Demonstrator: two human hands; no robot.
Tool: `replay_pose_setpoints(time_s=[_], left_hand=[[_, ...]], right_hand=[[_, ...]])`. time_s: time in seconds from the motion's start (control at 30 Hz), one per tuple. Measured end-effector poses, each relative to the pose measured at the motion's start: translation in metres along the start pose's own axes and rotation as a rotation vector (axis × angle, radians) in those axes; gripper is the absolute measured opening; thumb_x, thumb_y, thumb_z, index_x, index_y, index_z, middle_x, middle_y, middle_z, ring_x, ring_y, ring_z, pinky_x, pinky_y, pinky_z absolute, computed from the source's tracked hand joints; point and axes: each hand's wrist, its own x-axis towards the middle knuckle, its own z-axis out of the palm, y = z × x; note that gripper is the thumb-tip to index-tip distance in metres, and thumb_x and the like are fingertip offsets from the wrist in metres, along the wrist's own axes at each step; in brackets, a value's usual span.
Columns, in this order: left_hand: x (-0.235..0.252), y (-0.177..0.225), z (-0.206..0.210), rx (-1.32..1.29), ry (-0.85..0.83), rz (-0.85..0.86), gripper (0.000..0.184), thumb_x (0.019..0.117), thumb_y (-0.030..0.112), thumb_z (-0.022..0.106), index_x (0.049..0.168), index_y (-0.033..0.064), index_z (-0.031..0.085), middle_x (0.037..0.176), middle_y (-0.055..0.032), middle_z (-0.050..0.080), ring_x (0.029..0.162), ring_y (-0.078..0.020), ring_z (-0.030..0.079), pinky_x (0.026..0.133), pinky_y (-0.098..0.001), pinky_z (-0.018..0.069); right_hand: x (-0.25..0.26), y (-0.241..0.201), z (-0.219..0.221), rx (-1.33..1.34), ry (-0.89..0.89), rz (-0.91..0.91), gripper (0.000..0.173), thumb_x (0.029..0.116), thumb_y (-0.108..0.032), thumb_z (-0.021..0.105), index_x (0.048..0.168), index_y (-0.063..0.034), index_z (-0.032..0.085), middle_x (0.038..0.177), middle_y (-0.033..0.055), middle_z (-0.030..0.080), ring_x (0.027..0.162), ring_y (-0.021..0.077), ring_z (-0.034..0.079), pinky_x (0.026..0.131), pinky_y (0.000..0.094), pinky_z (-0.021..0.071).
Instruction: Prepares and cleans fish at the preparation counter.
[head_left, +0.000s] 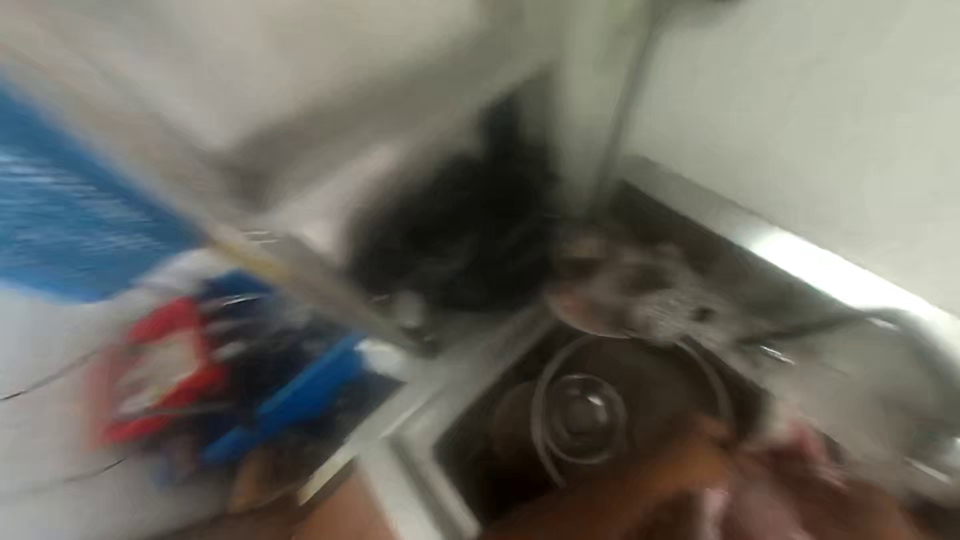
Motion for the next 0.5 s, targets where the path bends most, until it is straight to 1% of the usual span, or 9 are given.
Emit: replay_pose_setpoints(time_s=[0.03, 0.07, 0.13, 0.2, 0.3, 0.4, 0.43, 0.47, 0.5], left_hand=[[0.004, -0.001, 0.003, -0.002, -0.001, -0.031, 0.034, 0.0953, 0.035, 0.071, 0.109, 0.0041, 0.073, 0.103, -0.0138, 0.073, 0.096, -0.0242, 0.07, 0.089, -0.0472, 0.0572], [0.011, -0.003, 0.007, -0.007, -0.007, -0.065, 0.037, 0.0945, 0.04, 0.071, 0.11, 0.0068, 0.074, 0.104, -0.0111, 0.073, 0.096, -0.0215, 0.071, 0.09, -0.0453, 0.0579], [0.022, -0.007, 0.009, -0.045, -0.002, -0.134, 0.04, 0.0924, 0.044, 0.073, 0.113, 0.009, 0.074, 0.106, -0.0092, 0.074, 0.098, -0.0195, 0.071, 0.092, -0.0438, 0.0585], [0.023, -0.003, 0.01, -0.076, 0.009, -0.161, 0.04, 0.0904, 0.041, 0.075, 0.112, 0.0082, 0.074, 0.105, -0.0093, 0.074, 0.097, -0.0194, 0.071, 0.091, -0.0434, 0.0582], [0.021, 0.005, 0.011, -0.056, -0.014, -0.118, 0.035, 0.0902, 0.041, 0.076, 0.106, 0.0093, 0.075, 0.099, -0.0067, 0.074, 0.092, -0.0172, 0.071, 0.088, -0.0423, 0.0583], [0.02, 0.009, 0.012, -0.079, -0.054, -0.049, 0.035, 0.0896, 0.044, 0.076, 0.101, 0.011, 0.075, 0.092, -0.0034, 0.073, 0.086, -0.0144, 0.07, 0.083, -0.0402, 0.0593], [0.02, 0.009, 0.013, -0.086, -0.062, -0.039, 0.035, 0.0895, 0.044, 0.076, 0.101, 0.0116, 0.075, 0.092, -0.0027, 0.074, 0.085, -0.0138, 0.07, 0.083, -0.0397, 0.0599], [0.021, 0.006, 0.013, -0.093, -0.063, -0.037, 0.034, 0.0893, 0.043, 0.076, 0.102, 0.0115, 0.076, 0.092, -0.0026, 0.074, 0.085, -0.0137, 0.071, 0.083, -0.0397, 0.0606], [0.022, 0.002, 0.013, -0.116, -0.057, -0.05, 0.031, 0.0889, 0.039, 0.077, 0.103, 0.0109, 0.076, 0.094, -0.0031, 0.075, 0.087, -0.0138, 0.072, 0.084, -0.0392, 0.0612]], right_hand=[[0.0, -0.015, -0.003, -0.099, -0.001, 0.109, 0.04, 0.0988, -0.034, 0.067, 0.116, 0.0021, 0.071, 0.107, 0.024, 0.073, 0.101, 0.0387, 0.071, 0.091, 0.0625, 0.0544], [0.003, -0.023, -0.006, -0.223, -0.019, 0.184, 0.04, 0.0996, -0.038, 0.064, 0.114, -0.0025, 0.073, 0.106, 0.0229, 0.073, 0.102, 0.0415, 0.07, 0.09, 0.0654, 0.0538], [0.005, -0.037, -0.014, -0.385, -0.096, 0.252, 0.041, 0.103, -0.04, 0.056, 0.117, -0.0055, 0.072, 0.109, 0.0227, 0.072, 0.107, 0.0433, 0.069, 0.091, 0.0651, 0.0529], [-0.001, -0.038, -0.02, -0.392, -0.082, 0.228, 0.043, 0.1052, -0.042, 0.049, 0.117, -0.0063, 0.071, 0.104, 0.0214, 0.073, 0.104, 0.0422, 0.07, 0.089, 0.0634, 0.0534], [-0.016, -0.024, -0.021, -0.285, 0.098, 0.114, 0.052, 0.1052, -0.048, 0.043, 0.103, -0.0069, 0.073, 0.085, 0.0176, 0.072, 0.087, 0.0394, 0.072, 0.077, 0.0637, 0.055], [-0.027, -0.005, -0.019, -0.072, 0.312, -0.026, 0.056, 0.1056, -0.052, 0.039, 0.083, -0.0113, 0.072, 0.068, 0.0054, 0.066, 0.067, 0.0241, 0.068, 0.062, 0.053, 0.0563], [-0.032, -0.001, -0.024, 0.059, 0.369, -0.07, 0.055, 0.1079, -0.048, 0.039, 0.081, -0.0118, 0.071, 0.068, 0.0007, 0.067, 0.066, 0.0173, 0.068, 0.061, 0.0457, 0.0591], [-0.039, 0.0, -0.036, 0.197, 0.409, -0.107, 0.053, 0.1103, -0.042, 0.039, 0.087, -0.0103, 0.075, 0.075, -0.0015, 0.073, 0.07, 0.013, 0.073, 0.066, 0.0394, 0.0652], [-0.045, -0.001, -0.053, 0.286, 0.45, -0.14, 0.052, 0.1114, -0.039, 0.038, 0.093, -0.0073, 0.075, 0.08, -0.0002, 0.077, 0.073, 0.0138, 0.076, 0.068, 0.0384, 0.0677]])
